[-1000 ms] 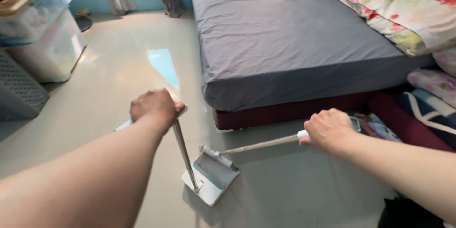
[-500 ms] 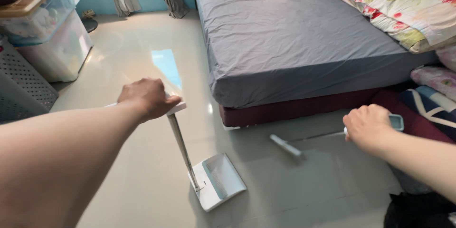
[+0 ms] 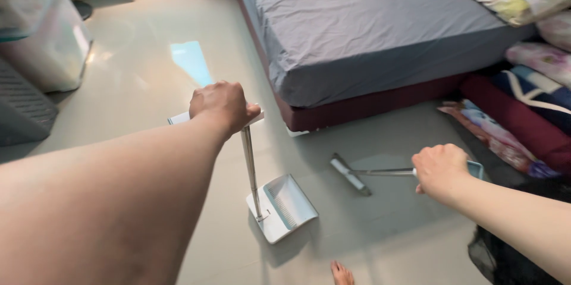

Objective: Sweeping the floor of a bedroom using a broom and dustpan.

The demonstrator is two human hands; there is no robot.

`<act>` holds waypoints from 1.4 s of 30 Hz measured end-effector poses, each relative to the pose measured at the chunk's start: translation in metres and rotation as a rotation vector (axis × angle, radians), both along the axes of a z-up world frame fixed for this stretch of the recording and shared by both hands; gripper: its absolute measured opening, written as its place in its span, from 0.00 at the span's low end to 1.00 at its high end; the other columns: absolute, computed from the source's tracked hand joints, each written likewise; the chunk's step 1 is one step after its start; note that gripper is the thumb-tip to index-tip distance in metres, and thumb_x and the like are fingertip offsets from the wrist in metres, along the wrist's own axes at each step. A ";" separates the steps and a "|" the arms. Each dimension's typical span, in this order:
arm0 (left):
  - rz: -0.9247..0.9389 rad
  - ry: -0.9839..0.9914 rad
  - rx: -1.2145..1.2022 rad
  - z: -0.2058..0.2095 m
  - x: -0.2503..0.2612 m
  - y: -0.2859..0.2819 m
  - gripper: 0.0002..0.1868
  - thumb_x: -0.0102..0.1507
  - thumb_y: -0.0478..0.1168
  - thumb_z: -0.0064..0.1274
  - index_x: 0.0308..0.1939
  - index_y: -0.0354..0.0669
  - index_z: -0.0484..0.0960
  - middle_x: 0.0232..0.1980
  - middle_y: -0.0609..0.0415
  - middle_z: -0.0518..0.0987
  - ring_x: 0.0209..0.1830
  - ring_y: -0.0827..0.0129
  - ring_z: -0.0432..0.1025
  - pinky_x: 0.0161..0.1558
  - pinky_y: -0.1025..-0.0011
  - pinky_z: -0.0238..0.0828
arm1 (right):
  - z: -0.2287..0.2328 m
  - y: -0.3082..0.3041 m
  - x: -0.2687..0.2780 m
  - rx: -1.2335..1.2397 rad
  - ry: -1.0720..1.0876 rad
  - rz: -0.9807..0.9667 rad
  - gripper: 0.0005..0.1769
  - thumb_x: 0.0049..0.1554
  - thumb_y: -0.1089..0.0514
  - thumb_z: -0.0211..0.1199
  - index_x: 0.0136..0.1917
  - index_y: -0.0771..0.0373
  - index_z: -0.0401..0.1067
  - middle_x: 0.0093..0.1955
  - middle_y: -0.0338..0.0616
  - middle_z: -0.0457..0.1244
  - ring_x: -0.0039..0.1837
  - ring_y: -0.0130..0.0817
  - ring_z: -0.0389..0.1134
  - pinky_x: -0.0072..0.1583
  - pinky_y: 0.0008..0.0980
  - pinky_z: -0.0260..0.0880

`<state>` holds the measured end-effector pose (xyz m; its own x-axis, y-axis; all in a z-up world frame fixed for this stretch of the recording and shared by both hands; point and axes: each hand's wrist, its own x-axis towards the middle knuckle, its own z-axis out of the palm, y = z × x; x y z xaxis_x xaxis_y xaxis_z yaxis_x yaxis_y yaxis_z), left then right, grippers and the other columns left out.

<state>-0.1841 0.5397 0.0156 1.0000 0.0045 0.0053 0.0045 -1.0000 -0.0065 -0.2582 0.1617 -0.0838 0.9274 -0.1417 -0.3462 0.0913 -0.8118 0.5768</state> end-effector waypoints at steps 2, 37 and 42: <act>-0.026 -0.007 -0.006 -0.002 0.001 -0.005 0.26 0.60 0.63 0.55 0.43 0.46 0.88 0.47 0.46 0.85 0.49 0.53 0.80 0.49 0.57 0.77 | -0.008 -0.005 -0.005 -0.032 -0.013 0.024 0.12 0.51 0.46 0.72 0.46 0.51 0.82 0.47 0.36 0.73 0.54 0.33 0.76 0.50 0.33 0.77; 0.193 0.115 -0.057 0.004 -0.022 0.056 0.24 0.59 0.60 0.55 0.41 0.44 0.89 0.47 0.47 0.86 0.50 0.55 0.80 0.50 0.58 0.78 | -0.010 0.038 0.034 0.081 -0.152 0.251 0.06 0.52 0.60 0.69 0.44 0.51 0.82 0.45 0.41 0.72 0.52 0.39 0.76 0.51 0.37 0.78; 0.220 0.025 -0.031 -0.004 -0.019 0.063 0.27 0.58 0.63 0.56 0.42 0.43 0.87 0.47 0.48 0.83 0.50 0.57 0.79 0.50 0.61 0.76 | 0.004 0.077 0.025 -0.218 -0.022 0.339 0.06 0.50 0.57 0.71 0.44 0.52 0.81 0.43 0.44 0.72 0.49 0.43 0.75 0.47 0.54 0.75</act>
<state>-0.2028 0.6032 0.0116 0.9748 0.2220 -0.0227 0.2225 -0.9747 0.0217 -0.2331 0.2387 -0.0799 0.9409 0.1061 -0.3217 0.3191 -0.5963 0.7367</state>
